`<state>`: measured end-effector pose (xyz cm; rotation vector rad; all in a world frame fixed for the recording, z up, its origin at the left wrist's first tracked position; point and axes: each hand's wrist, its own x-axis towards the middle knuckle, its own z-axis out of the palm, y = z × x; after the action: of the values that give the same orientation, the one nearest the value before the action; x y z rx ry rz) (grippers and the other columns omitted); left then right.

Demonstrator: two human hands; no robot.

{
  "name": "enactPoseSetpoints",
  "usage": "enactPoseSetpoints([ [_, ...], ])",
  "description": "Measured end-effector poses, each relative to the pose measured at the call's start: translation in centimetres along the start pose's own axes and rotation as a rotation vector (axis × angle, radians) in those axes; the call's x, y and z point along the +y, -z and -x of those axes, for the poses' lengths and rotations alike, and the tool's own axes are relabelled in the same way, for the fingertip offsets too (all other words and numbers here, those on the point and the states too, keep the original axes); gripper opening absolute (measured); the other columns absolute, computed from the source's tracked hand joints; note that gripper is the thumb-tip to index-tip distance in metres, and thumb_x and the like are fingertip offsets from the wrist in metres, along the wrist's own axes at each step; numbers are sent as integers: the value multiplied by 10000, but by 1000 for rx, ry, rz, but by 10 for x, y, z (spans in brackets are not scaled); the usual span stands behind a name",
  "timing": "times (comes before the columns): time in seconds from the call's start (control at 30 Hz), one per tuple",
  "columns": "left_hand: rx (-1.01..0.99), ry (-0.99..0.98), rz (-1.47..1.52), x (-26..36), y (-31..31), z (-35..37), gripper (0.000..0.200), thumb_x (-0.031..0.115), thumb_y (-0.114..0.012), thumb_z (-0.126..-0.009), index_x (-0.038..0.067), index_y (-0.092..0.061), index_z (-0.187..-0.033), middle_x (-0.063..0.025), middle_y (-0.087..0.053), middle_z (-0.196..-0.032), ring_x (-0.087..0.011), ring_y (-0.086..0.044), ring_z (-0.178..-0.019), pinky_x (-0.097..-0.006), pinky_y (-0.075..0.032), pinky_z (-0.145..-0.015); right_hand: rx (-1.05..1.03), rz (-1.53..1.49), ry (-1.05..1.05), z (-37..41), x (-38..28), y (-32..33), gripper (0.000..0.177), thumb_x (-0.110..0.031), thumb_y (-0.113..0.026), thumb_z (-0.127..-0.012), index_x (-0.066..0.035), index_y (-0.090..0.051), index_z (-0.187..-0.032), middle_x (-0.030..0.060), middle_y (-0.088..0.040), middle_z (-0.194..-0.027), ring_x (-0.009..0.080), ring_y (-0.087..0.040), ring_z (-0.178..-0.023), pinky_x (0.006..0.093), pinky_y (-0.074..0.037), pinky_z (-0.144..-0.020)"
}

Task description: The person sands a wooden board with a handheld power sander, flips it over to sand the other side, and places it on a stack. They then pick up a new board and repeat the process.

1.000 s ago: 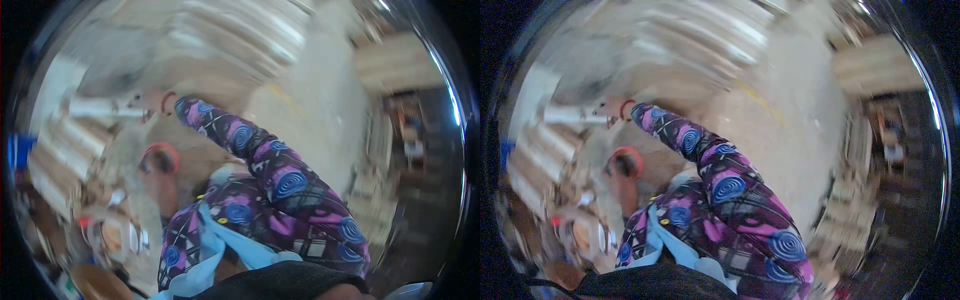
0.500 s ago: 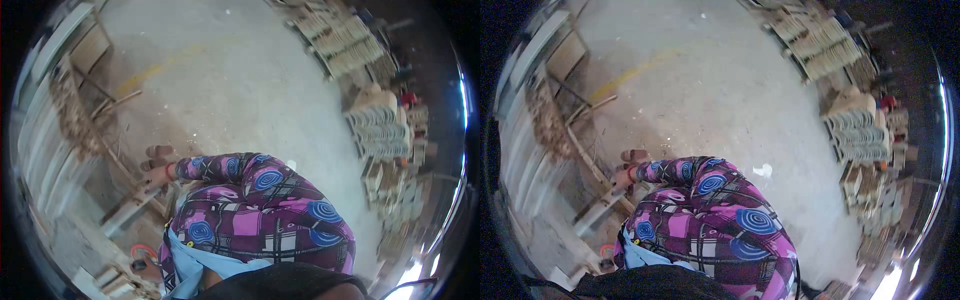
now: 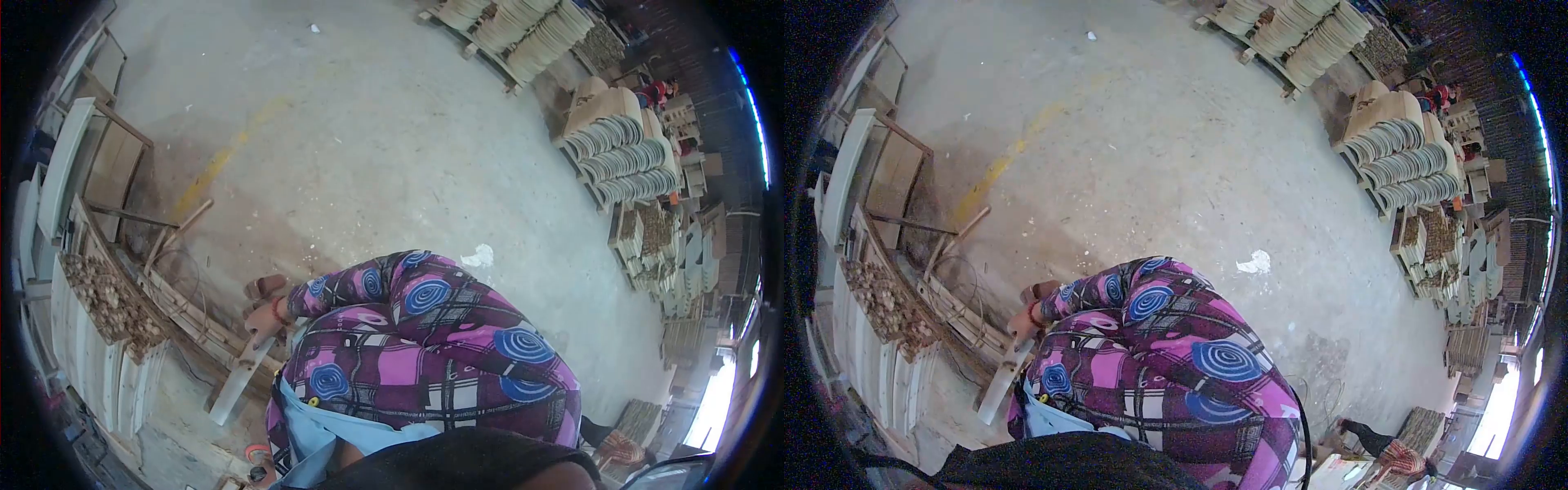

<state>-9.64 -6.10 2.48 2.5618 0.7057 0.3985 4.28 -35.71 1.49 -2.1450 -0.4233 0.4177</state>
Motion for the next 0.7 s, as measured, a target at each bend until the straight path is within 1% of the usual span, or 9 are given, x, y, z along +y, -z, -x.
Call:
enactPoseSetpoints([
  [0.13, 12, 5, 0, 4, 6, -2, 673, 271, -742, -776, 138, -448, -1367, -229, -658, -1056, -410, -657, -910, -522, -517, -725, -15, -2, 8, -3, -1, -5, 597, -525, -657, -828, 33, -616, -1035, 209, -662, -954, 330, -667, -879, 441, -513, -748],
  [0.3, 30, 24, -21, 7, 30, -8, 674, 269, -740, -774, 133, -448, -1366, -230, -658, -1052, -411, -657, -909, -523, -517, -721, -109, 14, 54, 5, -21, 9, 565, -482, -676, -831, 40, -609, -1036, 212, -658, -939, 313, -675, -860, 436, -526, -708],
  [0.33, 29, 28, -18, 7, 35, -7, 674, 269, -740, -773, 132, -448, -1366, -231, -658, -1052, -411, -657, -909, -523, -516, -720, -121, -65, 44, 11, -24, 14, 566, -484, -677, -828, 40, -611, -1034, 213, -657, -935, 312, -677, -854, 436, -525, -710],
  [0.43, 44, 21, -10, 9, 66, -13, 675, 267, -739, -772, 128, -448, -1365, -231, -658, -1050, -412, -656, -908, -523, -516, -718, -133, -178, 55, 22, -29, 13, 562, -484, -679, -826, 37, -615, -1023, 209, -658, -929, 305, -685, -826, 428, -533, -696],
  [0.47, 42, 13, 0, 8, 79, -12, 676, 267, -738, -771, 127, -448, -1365, -231, -658, -1049, -413, -656, -908, -523, -516, -717, -121, -127, 81, 15, -25, 6, 554, -481, -680, -828, 36, -616, -1018, 205, -661, -933, 299, -691, -809, 420, -544, -678],
  [0.5, 87, 79, -27, 3, 99, 17, 676, 267, -738, -771, 126, -448, -1365, -232, -658, -1049, -413, -656, -908, -523, -516, -716, -199, -65, 169, 16, -22, -15, 547, -478, -681, -831, 34, -618, -1012, 200, -663, -936, 294, -696, -792, 413, -556, -660],
  [0.6, 70, 53, -13, 11, 131, 16, 677, 266, -737, -769, 123, -447, -1364, -232, -658, -1047, -414, -656, -907, -524, -515, -714, -55, 47, 262, 17, -27, -34, 476, -427, -695, -840, 27, -618, -963, 172, -672, -908, 264, -706, -731, 382, -596, -584],
  [0.63, 63, 40, -11, 15, 139, 15, 677, 265, -737, -769, 122, -447, -1364, -232, -658, -1046, -414, -655, -907, -524, -515, -713, -121, -72, 167, 20, -27, -40, 454, -403, -697, -843, 26, -615, -966, 169, -674, -897, 261, -707, -721, 376, -603, -569],
  [0.7, 32, 13, -7, 27, 150, 16, 678, 265, -736, -768, 119, -447, -1364, -233, -658, -1045, -415, -655, -906, -524, -515, -711, -229, -258, 21, 52, -62, -16, 420, -363, -700, -848, 27, -609, -975, 167, -676, -873, 260, -708, -705, 369, -613, -551],
])
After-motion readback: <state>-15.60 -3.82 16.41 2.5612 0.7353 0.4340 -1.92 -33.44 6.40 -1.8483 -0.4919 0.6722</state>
